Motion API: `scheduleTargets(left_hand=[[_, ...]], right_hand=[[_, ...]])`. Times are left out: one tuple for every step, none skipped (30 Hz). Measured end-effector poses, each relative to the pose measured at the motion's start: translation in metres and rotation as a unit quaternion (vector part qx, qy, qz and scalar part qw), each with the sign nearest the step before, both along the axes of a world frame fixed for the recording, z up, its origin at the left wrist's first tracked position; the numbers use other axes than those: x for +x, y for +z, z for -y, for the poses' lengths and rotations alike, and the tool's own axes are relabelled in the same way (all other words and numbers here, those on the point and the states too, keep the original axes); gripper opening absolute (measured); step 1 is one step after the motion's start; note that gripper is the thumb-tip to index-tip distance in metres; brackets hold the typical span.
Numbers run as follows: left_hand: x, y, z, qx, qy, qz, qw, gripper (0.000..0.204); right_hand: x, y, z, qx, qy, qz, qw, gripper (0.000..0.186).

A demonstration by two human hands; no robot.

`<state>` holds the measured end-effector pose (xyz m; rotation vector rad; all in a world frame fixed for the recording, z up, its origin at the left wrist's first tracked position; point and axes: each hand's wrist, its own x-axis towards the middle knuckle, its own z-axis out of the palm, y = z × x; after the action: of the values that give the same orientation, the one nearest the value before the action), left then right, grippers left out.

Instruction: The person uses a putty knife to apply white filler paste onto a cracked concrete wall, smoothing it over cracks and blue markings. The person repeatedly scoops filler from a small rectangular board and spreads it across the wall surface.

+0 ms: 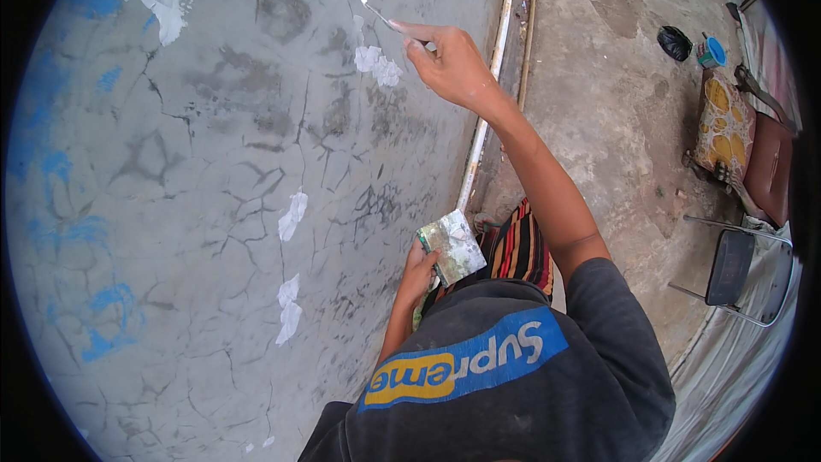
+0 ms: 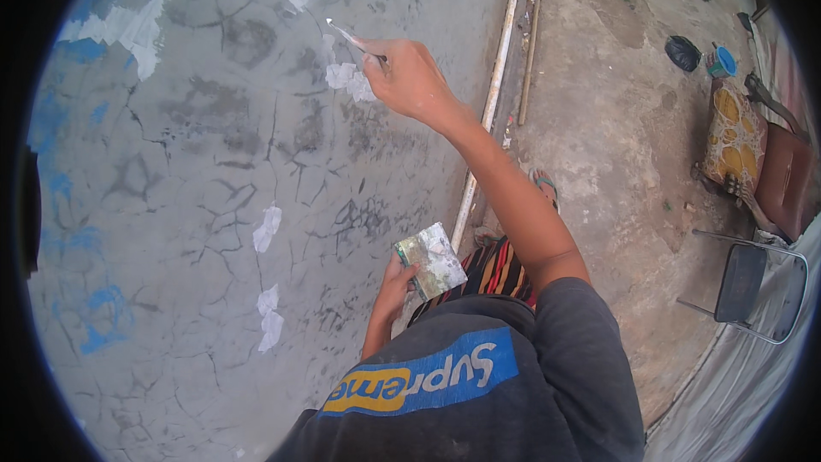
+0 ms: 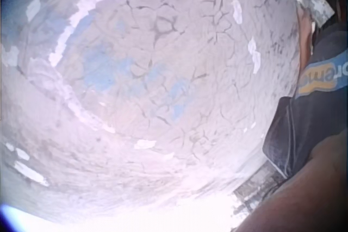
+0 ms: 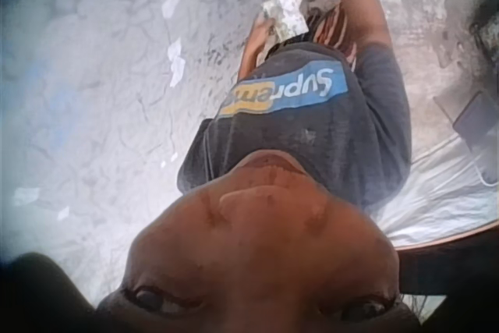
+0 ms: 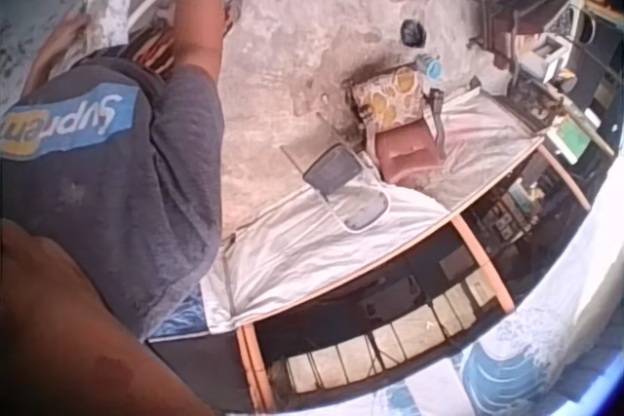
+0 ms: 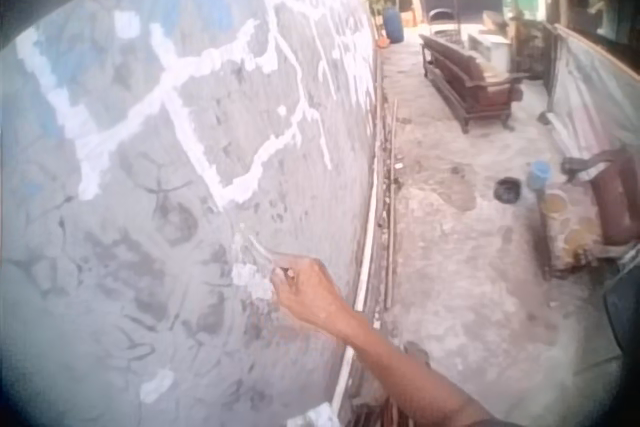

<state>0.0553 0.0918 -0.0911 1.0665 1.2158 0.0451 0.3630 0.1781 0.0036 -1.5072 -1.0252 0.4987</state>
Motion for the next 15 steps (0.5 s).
scheduleTargets(left_hand=[[-0.001,-0.002,0.0,0.004,0.006,0.006,1.0,0.045],[-0.002,-0.005,0.0,0.009,0.004,0.009,1.0,0.045],[-0.005,-0.008,0.001,0.014,0.002,0.012,1.0,0.046],[-0.007,-0.011,0.001,0.019,0.004,0.017,1.0,0.046],[-0.006,-0.01,0.001,0.014,0.003,0.015,1.0,0.046],[-0.007,-0.009,0.001,0.007,0.004,0.014,1.0,0.046],[-0.006,-0.007,0.002,0.001,0.004,0.01,1.0,0.046],[-0.006,-0.008,0.003,-0.001,0.0,0.005,1.0,0.046],[-0.007,-0.01,0.004,-0.003,-0.004,0.0,1.0,0.046],[-0.006,-0.012,0.005,-0.005,-0.007,-0.002,1.0,0.046],[-0.004,-0.013,0.004,0.0,-0.016,0.006,1.0,0.046],[-0.002,-0.014,0.004,0.004,-0.025,0.014,1.0,0.046],[0.001,-0.015,0.003,0.007,-0.033,0.023,0.999,0.046],[0.004,-0.013,0.002,0.007,-0.033,0.018,0.999,0.046],[0.009,-0.009,0.001,0.007,-0.033,0.013,0.999,0.046]], right_hand=[[0.001,0.0,-0.006,0.018,-0.004,-0.01,1.0,0.037],[-0.002,-0.003,-0.016,0.038,-0.01,-0.019,0.999,0.037],[-0.008,-0.006,-0.025,0.058,-0.015,-0.028,0.998,0.037],[-0.022,-0.011,-0.035,0.075,-0.029,-0.022,0.996,0.037],[-0.041,-0.015,-0.042,0.093,-0.046,-0.015,0.994,0.037],[-0.058,-0.017,-0.045,0.108,-0.061,-0.008,0.992,0.037],[-0.069,-0.017,-0.045,0.096,-0.062,0.002,0.993,0.038],[-0.079,-0.018,-0.044,0.082,-0.062,0.012,0.995,0.039],[-0.084,-0.018,-0.041,0.067,-0.063,0.022,0.995,0.039],[-0.081,-0.021,-0.036,0.083,-0.05,0.026,0.995,0.039],[-0.072,-0.024,-0.027,0.102,-0.039,0.03,0.994,0.038],[-0.063,-0.027,-0.017,0.119,-0.029,0.034,0.992,0.038],[-0.05,-0.022,-0.008,0.09,-0.011,0.021,0.996,0.038],[-0.033,-0.012,0.0,0.063,0.008,0.007,0.998,0.038],[-0.02,-0.003,0.003,0.036,0.029,-0.007,0.999,0.037]])
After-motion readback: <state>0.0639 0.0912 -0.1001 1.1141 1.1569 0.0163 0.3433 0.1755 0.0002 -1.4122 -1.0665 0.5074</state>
